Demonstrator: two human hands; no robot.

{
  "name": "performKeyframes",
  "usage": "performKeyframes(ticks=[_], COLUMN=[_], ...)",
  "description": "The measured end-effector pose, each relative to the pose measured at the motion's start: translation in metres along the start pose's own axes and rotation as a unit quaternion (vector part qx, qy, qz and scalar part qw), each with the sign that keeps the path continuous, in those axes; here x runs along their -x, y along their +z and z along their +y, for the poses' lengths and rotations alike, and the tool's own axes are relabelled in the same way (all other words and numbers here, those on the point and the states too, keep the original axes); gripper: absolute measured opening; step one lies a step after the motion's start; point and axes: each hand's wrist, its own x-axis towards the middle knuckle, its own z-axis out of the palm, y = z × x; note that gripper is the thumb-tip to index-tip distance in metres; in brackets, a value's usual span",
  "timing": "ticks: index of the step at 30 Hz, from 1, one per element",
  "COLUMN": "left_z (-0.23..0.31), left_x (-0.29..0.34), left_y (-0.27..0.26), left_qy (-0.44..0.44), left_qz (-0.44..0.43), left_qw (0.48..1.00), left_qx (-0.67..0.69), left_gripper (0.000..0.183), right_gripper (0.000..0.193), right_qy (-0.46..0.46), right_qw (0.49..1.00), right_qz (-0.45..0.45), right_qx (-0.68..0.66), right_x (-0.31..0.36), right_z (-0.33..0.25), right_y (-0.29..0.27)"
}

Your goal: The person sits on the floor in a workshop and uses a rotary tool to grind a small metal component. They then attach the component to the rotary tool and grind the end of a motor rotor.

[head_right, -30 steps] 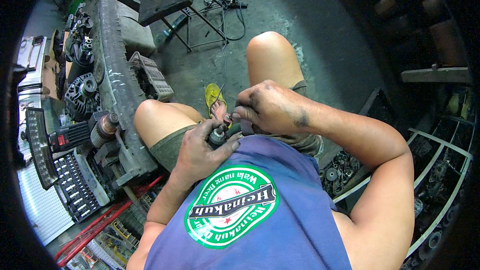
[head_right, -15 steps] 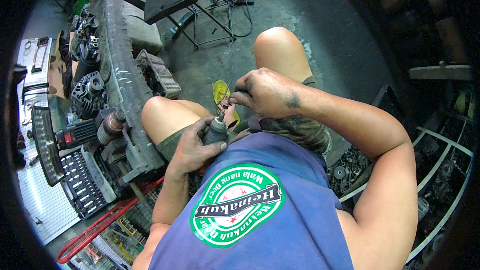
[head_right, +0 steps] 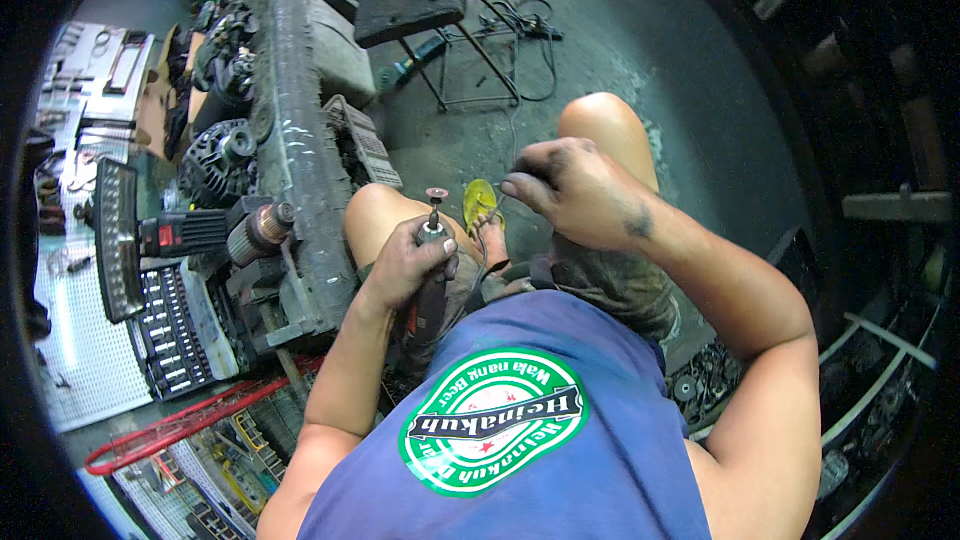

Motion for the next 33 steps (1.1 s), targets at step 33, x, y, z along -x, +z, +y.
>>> performKeyframes(ticks=[33], left_z=[0.025], left_x=[-0.007], left_y=[0.067], left_qy=[-0.026], left_qz=[-0.173], left_qw=[0.969], left_qx=[-0.175], left_gripper=[0.037], right_gripper=[0.022], right_qy=[0.038], right_qw=[0.995], right_qz=[0.012], right_qx=[-0.094], right_x=[0.071], right_z=[0.058], right_y=[0.032])
